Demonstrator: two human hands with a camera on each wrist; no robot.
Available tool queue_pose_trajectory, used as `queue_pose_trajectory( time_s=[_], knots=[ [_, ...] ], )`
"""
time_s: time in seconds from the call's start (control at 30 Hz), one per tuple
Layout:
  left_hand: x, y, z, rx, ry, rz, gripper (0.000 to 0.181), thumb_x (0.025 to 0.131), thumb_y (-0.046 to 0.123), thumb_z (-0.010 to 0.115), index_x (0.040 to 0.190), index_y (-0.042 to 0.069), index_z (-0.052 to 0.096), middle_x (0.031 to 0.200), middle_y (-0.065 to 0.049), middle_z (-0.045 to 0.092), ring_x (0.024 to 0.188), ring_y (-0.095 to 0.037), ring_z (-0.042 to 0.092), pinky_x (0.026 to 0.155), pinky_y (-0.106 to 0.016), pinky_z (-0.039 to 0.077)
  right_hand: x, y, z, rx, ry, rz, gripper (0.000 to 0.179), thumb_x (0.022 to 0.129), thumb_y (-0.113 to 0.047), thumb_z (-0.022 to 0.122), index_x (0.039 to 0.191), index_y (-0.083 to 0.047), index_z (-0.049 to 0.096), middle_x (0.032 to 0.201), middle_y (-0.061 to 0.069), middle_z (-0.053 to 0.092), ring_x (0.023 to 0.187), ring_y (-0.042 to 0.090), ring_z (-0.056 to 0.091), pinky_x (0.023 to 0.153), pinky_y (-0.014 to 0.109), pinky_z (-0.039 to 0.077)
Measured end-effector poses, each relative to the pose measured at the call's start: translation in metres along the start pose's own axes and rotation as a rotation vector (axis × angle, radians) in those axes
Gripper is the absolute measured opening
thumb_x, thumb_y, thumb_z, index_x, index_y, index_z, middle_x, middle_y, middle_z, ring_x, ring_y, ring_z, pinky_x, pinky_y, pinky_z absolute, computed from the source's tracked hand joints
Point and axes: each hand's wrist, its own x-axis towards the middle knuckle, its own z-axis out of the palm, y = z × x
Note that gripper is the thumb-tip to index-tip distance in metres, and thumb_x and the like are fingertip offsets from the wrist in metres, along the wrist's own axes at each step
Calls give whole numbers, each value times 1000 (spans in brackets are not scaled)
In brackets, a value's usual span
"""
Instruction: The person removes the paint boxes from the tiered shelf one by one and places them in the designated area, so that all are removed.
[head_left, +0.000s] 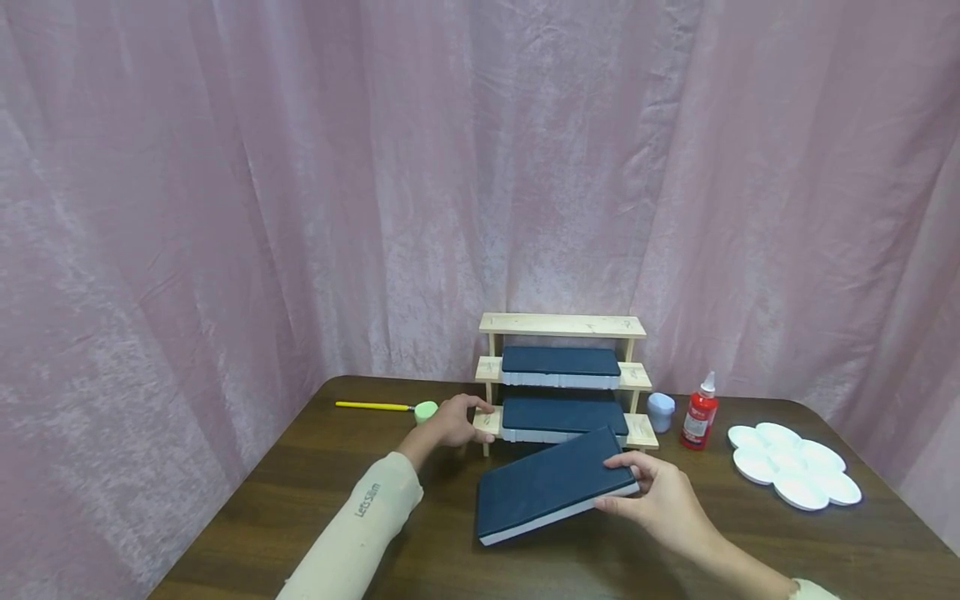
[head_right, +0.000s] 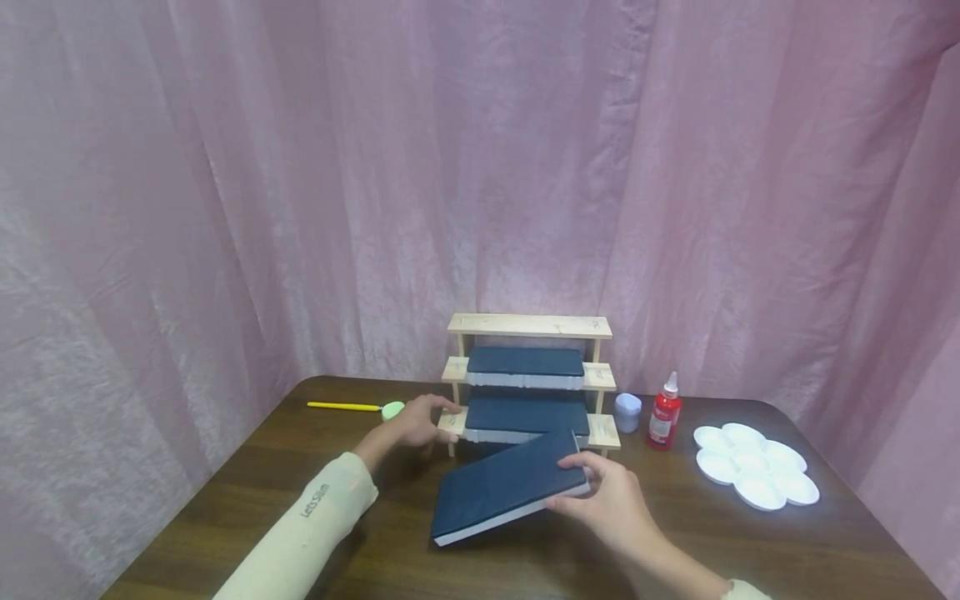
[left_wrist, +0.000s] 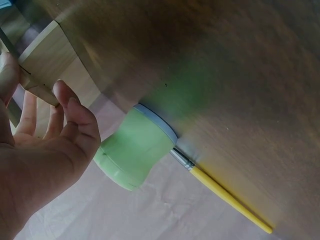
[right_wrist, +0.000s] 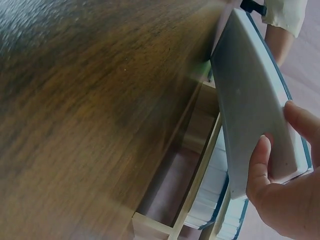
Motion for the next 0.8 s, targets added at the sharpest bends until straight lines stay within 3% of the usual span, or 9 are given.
queue_pose_trajectory(
  time_s=[0.43, 0.67, 0.8],
  knots=[
    [1, -1, 0, 7, 3, 5, 48, 75, 21, 88, 120, 16, 70, 135, -17, 57, 122, -37, 52, 101, -52, 42, -1, 2, -8, 29, -87, 21, 41, 73, -23, 89, 108, -8, 73, 60, -4, 39, 53, 6, 36, 48, 20, 29],
    [0, 0, -1, 11, 5, 9, 48, 76, 20, 87, 120, 16, 69, 135, -16, 57, 117, -35, 54, 98, -50, 44, -1, 6, -10, 65, -167, 11, 38, 82, -25, 82, 111, -3, 71, 64, 3, 61, 55, 12, 54, 47, 24, 41],
    [-1, 0, 0, 10, 8, 14, 48, 76, 20, 88, 120, 15, 70, 134, -17, 57, 118, -36, 53, 98, -50, 44, -1, 7, -11, 69, -192, 18, 39, 82, -25, 82, 112, -3, 71, 67, 3, 63, 57, 13, 55, 50, 25, 44]
  ],
)
